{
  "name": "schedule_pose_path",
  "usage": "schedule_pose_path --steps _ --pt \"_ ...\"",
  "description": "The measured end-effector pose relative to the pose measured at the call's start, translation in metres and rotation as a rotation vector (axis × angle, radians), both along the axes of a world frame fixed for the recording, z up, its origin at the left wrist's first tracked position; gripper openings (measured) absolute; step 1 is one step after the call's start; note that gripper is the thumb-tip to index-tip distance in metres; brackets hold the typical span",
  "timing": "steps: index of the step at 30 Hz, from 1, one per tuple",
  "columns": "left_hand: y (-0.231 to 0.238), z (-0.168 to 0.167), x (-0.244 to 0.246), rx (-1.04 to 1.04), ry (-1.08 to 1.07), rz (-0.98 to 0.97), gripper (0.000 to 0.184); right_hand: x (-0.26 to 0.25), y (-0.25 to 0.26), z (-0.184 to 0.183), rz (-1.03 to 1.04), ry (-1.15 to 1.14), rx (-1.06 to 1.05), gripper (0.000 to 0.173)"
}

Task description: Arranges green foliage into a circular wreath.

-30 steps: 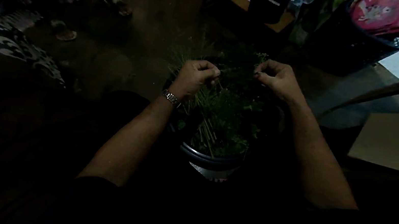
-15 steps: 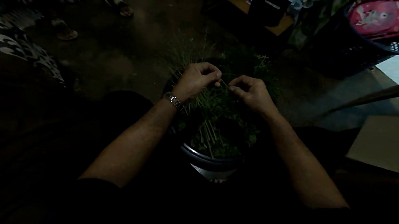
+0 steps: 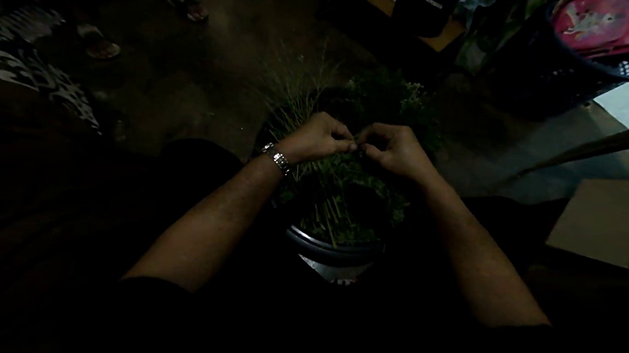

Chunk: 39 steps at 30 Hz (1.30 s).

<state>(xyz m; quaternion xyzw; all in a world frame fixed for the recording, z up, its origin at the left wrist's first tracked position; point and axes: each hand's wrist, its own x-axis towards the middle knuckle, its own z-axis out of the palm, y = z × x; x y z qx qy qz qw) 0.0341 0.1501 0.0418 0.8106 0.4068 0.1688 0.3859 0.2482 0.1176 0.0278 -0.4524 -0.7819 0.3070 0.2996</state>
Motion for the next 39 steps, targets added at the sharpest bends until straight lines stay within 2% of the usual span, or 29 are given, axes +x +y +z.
schedule_pose_path --steps 4,9,15,18,20,22,26,29,39 --pt "-0.002 0.004 0.001 -0.023 -0.037 0.022 0.014 0.001 -0.002 0.005 -0.012 0.016 0.022 0.011" --pt "0.001 0.004 -0.004 -0.038 -0.110 0.049 0.012 0.015 0.002 0.016 -0.121 0.058 -0.050 0.011" --pt "0.001 0.007 -0.008 -0.064 -0.119 0.112 0.011 0.043 0.010 0.021 -0.251 0.071 0.084 0.018" --pt "0.000 0.007 -0.008 -0.053 -0.135 0.141 0.013 0.044 0.009 0.017 -0.212 0.030 0.267 0.025" --pt "0.000 0.005 -0.006 -0.045 -0.152 0.165 0.014 0.033 0.006 0.014 -0.145 -0.036 0.441 0.026" --pt "0.001 0.003 -0.004 -0.045 -0.149 0.179 0.015 0.019 0.001 0.009 -0.058 -0.129 0.527 0.028" --pt "0.000 0.003 0.000 -0.099 -0.151 0.204 0.015 -0.003 -0.002 -0.007 0.049 -0.249 0.642 0.019" --pt "0.000 0.003 0.000 -0.137 -0.165 0.224 0.016 -0.008 -0.002 -0.009 0.053 -0.228 0.668 0.011" --pt "-0.003 0.009 0.000 -0.199 -0.215 0.229 0.015 -0.003 -0.001 -0.007 0.060 0.010 0.570 0.009"
